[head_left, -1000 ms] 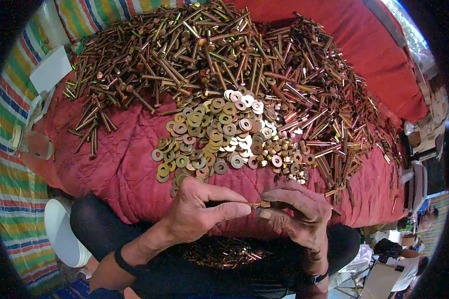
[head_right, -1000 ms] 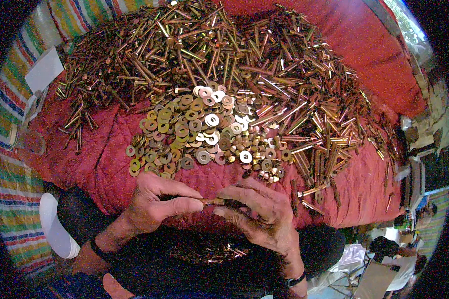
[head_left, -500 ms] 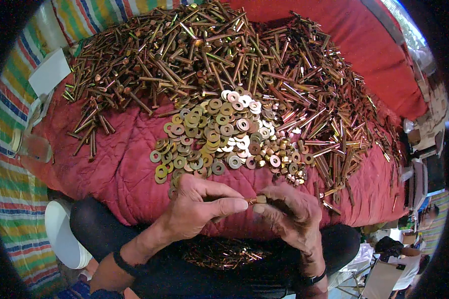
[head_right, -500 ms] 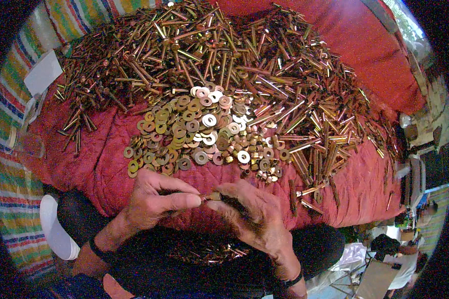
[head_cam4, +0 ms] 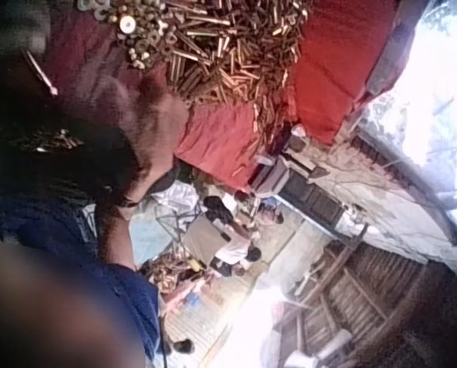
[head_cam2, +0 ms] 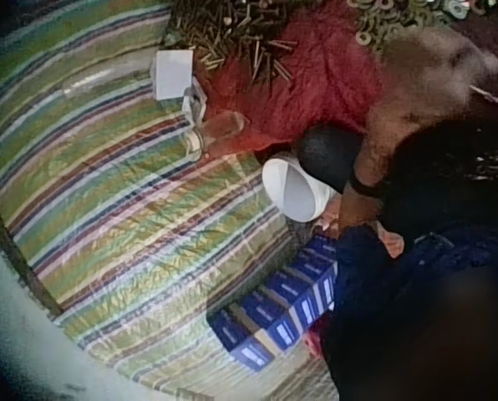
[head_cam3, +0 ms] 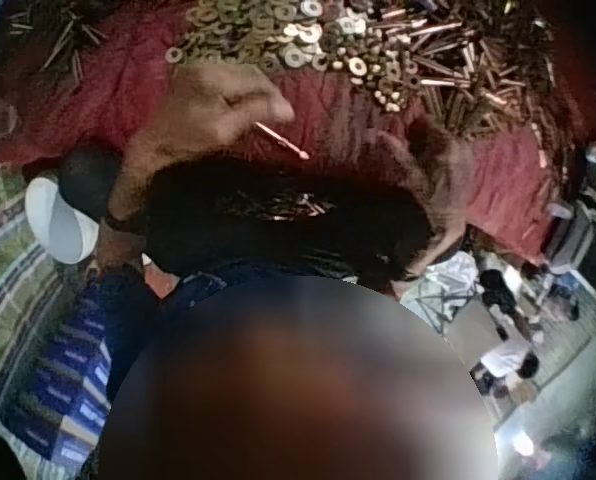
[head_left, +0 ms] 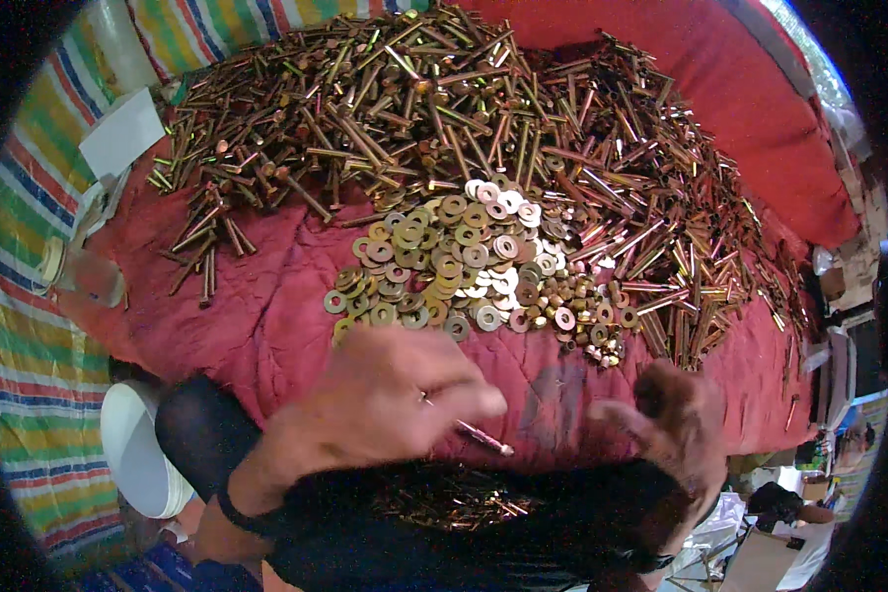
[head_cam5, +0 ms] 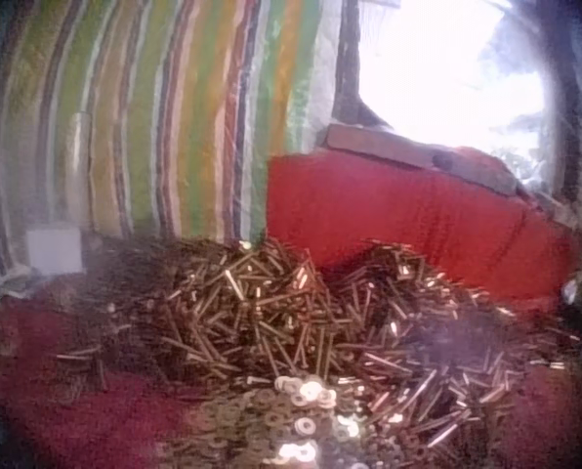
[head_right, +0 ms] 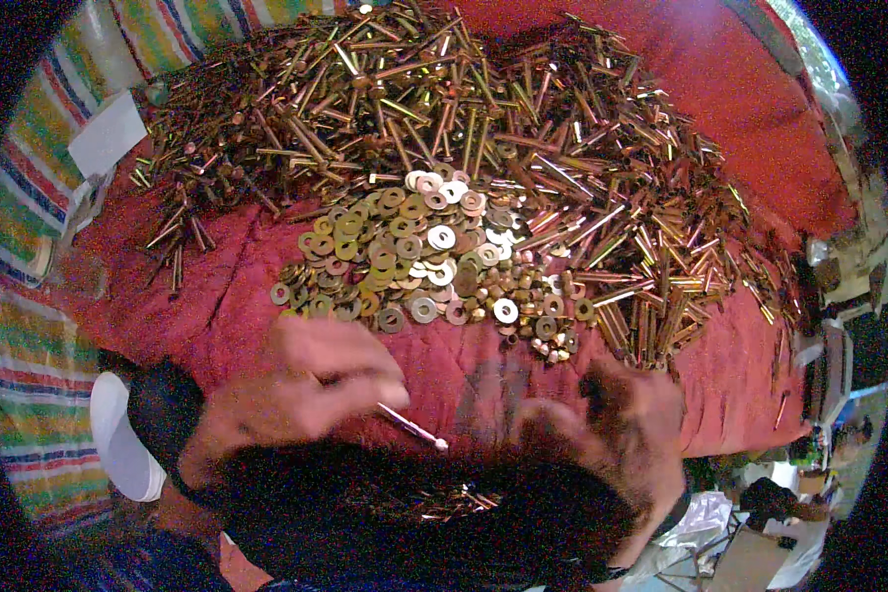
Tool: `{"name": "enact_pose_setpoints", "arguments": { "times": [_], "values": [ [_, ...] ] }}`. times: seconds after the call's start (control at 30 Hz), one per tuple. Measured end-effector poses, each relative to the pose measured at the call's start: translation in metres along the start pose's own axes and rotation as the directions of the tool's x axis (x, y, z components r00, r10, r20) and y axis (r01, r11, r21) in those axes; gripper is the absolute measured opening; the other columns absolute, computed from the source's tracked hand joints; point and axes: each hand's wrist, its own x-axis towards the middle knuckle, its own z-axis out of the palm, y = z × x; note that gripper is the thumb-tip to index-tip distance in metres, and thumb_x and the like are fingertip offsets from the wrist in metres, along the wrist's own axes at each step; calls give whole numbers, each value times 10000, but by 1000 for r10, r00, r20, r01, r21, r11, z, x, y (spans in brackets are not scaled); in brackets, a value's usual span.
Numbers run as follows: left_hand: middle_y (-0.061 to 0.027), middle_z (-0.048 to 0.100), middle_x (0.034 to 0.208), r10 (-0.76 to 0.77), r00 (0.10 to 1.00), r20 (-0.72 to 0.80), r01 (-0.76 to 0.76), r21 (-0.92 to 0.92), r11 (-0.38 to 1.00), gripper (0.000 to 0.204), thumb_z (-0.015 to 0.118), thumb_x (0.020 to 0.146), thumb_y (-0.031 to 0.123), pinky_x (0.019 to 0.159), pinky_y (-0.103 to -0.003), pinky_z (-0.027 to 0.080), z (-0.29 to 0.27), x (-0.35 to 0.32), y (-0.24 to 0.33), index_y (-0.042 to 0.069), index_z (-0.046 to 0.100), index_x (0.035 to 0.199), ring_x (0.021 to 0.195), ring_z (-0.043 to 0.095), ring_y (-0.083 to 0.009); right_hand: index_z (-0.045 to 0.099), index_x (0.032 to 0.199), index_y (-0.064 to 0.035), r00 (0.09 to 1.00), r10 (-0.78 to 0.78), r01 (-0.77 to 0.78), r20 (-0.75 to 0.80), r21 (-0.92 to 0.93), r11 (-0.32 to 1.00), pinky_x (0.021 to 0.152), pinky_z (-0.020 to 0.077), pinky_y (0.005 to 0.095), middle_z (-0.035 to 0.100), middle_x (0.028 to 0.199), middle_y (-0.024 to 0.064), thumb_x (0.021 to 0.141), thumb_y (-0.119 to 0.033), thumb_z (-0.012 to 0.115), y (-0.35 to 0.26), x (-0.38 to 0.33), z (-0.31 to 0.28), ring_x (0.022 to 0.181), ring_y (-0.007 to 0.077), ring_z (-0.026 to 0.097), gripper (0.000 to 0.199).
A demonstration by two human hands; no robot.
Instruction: The person sits cross-legged and repeatedly picks up metal rods and washers from a large pile on a red cloth. They insert washers onto the rods one by one, then place the assembled fasteners into a small pile on the cloth. The task continues with consistent hand movements and no visible tools.
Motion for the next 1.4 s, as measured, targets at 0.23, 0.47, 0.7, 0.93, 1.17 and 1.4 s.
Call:
{"name": "enact_pose_setpoints", "arguments": {
  "times": [0.23, 0.47, 0.7, 0.93, 1.17, 1.4],
  "values": [
    [-215, 714, 1051, -378, 736, -562, 677, 621, 395, 275, 706, 894, 231, 874, -501, 558, -72, -25, -48, 19, 724, 1067, 999, 701, -409, 717, 911, -18, 961, 112, -144, -254, -113, 983, 705, 529, 412, 686, 798, 146, 701, -191, 891, 53, -8, 31, 768, 314, 691, 323],
    [-251, 678, 1075, -354, 760, -545, 648, 677, 348, 317, 659, 876, 159, 879, -552, 547, -59, -36, -83, 13, 648, 1157, 984, 682, -451, 684, 917, -13, 965, 240, -258, -105, -233, 937, 649, 505, 393, 651, 750, 137, 759, -108, 782, 61, 9, 26, 695, 267, 663, 209],
    [-225, 729, 981, -425, 740, -521, 663, 455, 595, 172, 646, 841, 75, 792, -520, 578, -70, -29, -71, 27, 730, 984, 891, 724, -435, 616, 936, -24, 893, 122, 77, -434, 415, 906, 641, 447, 304, 564, 777, 36, 809, -104, 659, 38, 14, 44, 689, 141, 557, 156],
    [-182, 710, 1102, -154, 626, -764, 694, 457, 556, 338, 704, 867, 122, 878, -483, 553, -84, -11, -96, 85, 733, 1201, 1014, 697, -397, 588, 1056, 5, 991, 88, -91, 97, 994, -62, 416, 444, 329, 592, 774, 103, 801, -244, 572, -7, 29, 65, 530, 220, 558, 356],
    [-199, 653, 1175, 111, 811, -574, 448, 733, 511, 486, 649, 821, -1, 963, -522, 521, -62, 1, -126, 92, 699, 1295, 1096, 631, -428, 609, 954, -9, 945, -82, -311, 316, 948, 68, 461, 408, 286, 582, 730, 47, 776, -127, 638, -31, 31, 80, 517, 144, 494, 215],
    [-204, 698, 1162, -96, 881, -463, 401, 625, 670, 276, 601, 792, -45, 959, -498, 552, -64, 1, -125, -1, 742, 1025, 1091, 654, -416, 692, 1046, 26, 990, -138, 128, -25, 560, 819, 670, 501, 300, 678, 796, 66, 873, -112, 799, -56, 51, 89, 703, 136, 597, 245]
  ]
}}
